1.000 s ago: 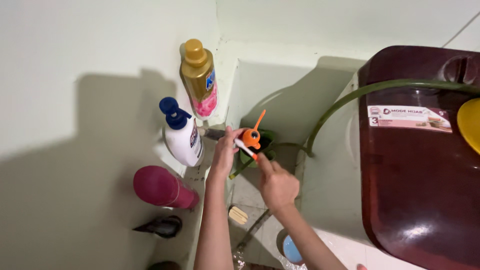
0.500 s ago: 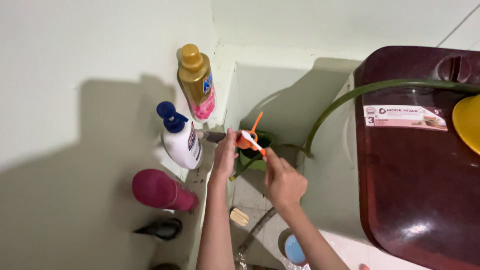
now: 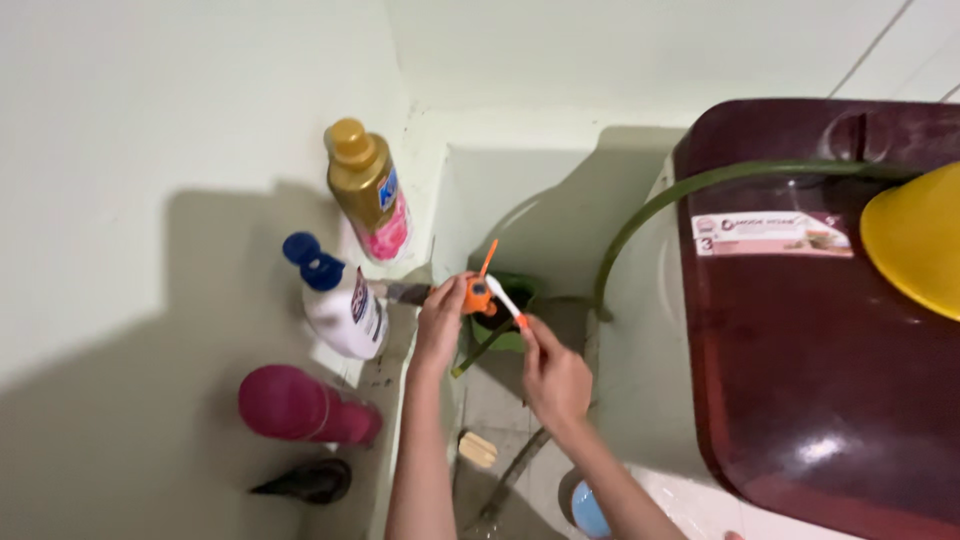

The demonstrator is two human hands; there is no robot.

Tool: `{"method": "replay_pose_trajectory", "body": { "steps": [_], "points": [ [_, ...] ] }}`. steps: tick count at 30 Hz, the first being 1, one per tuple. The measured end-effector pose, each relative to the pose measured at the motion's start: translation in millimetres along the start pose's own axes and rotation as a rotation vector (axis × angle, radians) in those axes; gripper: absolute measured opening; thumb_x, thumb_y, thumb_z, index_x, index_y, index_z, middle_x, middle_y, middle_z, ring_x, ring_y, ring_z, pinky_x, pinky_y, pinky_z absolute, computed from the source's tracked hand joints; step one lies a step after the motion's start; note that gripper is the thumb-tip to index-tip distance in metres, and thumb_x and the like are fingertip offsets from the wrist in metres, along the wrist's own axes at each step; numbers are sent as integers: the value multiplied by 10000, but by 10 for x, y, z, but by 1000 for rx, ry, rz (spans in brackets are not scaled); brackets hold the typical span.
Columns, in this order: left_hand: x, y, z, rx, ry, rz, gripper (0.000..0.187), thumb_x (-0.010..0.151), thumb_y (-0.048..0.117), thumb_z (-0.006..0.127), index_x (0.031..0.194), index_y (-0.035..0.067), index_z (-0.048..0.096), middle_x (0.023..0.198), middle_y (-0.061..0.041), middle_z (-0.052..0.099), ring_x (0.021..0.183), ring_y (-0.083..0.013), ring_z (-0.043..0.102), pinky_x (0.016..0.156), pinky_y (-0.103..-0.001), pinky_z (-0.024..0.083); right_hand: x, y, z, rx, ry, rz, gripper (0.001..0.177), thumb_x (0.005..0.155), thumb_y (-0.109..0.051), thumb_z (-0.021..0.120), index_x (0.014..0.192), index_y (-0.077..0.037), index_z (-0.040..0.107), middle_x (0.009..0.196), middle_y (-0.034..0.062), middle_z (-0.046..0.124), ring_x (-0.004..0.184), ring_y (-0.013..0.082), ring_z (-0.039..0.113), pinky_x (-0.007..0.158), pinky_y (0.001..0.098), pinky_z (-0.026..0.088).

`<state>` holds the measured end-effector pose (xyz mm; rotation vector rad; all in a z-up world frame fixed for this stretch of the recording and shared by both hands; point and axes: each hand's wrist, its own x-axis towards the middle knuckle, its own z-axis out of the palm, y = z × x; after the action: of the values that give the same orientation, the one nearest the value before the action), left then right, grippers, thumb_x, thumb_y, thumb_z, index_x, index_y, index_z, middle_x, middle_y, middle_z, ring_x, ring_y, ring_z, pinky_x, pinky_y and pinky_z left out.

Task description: The person uses a toothbrush to scrub the orange tap nozzle and surrounding area under running water. They then use a yellow scoop to fill a bucket with water from the tap.

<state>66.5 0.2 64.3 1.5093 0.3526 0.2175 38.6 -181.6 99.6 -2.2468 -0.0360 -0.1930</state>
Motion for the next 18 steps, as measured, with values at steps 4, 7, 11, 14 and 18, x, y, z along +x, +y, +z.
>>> {"method": "replay_pose_trajectory", "body": {
  "steps": [4, 7, 11, 14, 18],
  "points": [
    [11, 114, 42, -30, -58, 4, 432, 1009, 329, 574, 1266, 3, 690, 1177, -74, 746, 1086, -119, 672, 967, -260, 494, 101, 149, 141, -65, -63, 34, 326, 995, -422, 555, 1201, -273, 758, 663, 123, 678, 601, 329, 662, 561, 433, 502],
    [-43, 271, 190, 50, 26, 186, 395, 959, 248, 656, 1246, -21, 685, 1143, -71, 754, 1048, -119, 684, 921, -260, 517, 191, 223, 267, 226, -123, 95, 320, 1043, -369, 521, 1177, -181, 743, 648, 74, 620, 573, 223, 568, 552, 372, 454],
    [-171, 449, 361, 297, 207, 172, 333, 913, 195, 703, 1164, -21, 736, 896, -114, 770, 782, -160, 741, 727, -303, 571, -116, 295, 408, 613, -201, 146, 329, 1079, -304, 485, 1091, -62, 709, 666, -4, 465, 592, 116, 403, 540, 318, 375],
    [-233, 466, 396, 353, 203, 118, 326, 951, 212, 679, 1204, 19, 747, 779, -135, 761, 675, -170, 713, 660, -315, 555, -245, 270, 538, 667, -208, 188, 318, 1076, -290, 464, 1117, -55, 674, 682, -1, 447, 611, 116, 397, 562, 315, 387],
    [-159, 386, 362, 322, 233, 239, 325, 974, 243, 671, 1208, 32, 751, 879, -97, 799, 755, -114, 717, 715, -271, 567, 79, -4, 745, 736, -160, -40, 306, 1105, -272, 420, 1097, -27, 603, 827, 47, 596, 708, 143, 515, 664, 332, 480]
  ]
}}
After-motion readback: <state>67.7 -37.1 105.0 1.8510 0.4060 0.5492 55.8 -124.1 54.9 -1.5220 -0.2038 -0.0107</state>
